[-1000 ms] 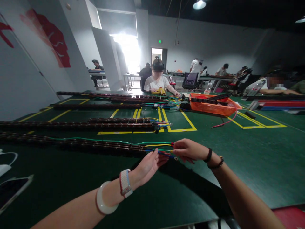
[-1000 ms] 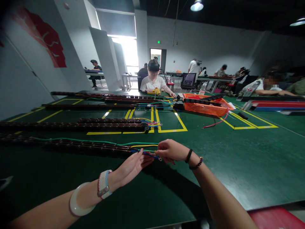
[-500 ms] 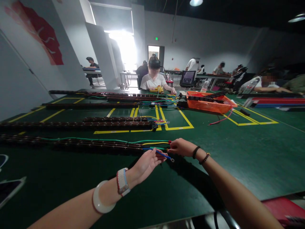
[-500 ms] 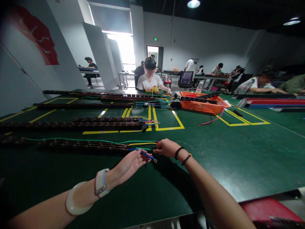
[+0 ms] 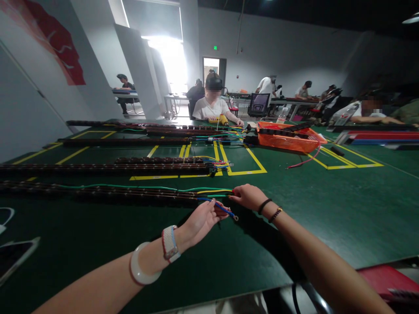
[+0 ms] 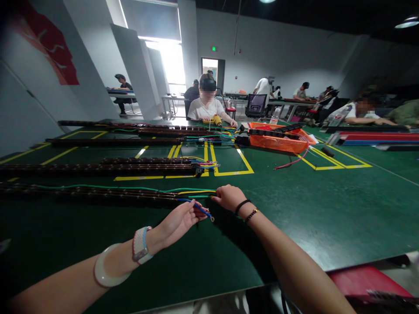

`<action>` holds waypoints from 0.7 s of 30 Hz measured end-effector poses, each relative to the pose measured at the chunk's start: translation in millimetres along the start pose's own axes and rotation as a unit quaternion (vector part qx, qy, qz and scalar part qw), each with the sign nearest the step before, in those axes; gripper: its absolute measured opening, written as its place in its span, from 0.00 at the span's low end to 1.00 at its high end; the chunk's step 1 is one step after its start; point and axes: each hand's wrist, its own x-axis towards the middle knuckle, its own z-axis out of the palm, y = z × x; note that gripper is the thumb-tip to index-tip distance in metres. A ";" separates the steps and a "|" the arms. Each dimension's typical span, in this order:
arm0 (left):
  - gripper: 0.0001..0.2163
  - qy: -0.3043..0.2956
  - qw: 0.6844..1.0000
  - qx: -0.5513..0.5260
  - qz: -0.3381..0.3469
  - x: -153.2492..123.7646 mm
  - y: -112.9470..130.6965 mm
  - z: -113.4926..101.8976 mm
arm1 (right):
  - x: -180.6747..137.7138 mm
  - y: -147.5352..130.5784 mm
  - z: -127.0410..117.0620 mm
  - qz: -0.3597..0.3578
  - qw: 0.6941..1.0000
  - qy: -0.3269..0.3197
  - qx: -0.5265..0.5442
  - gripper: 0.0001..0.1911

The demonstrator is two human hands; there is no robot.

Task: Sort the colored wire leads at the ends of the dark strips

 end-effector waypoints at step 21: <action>0.10 0.002 1.000 0.024 -0.013 -2.4 3.9 7.1 | -28.6 -4.6 -32.1 -0.144 0.904 -0.270 0.297 0.29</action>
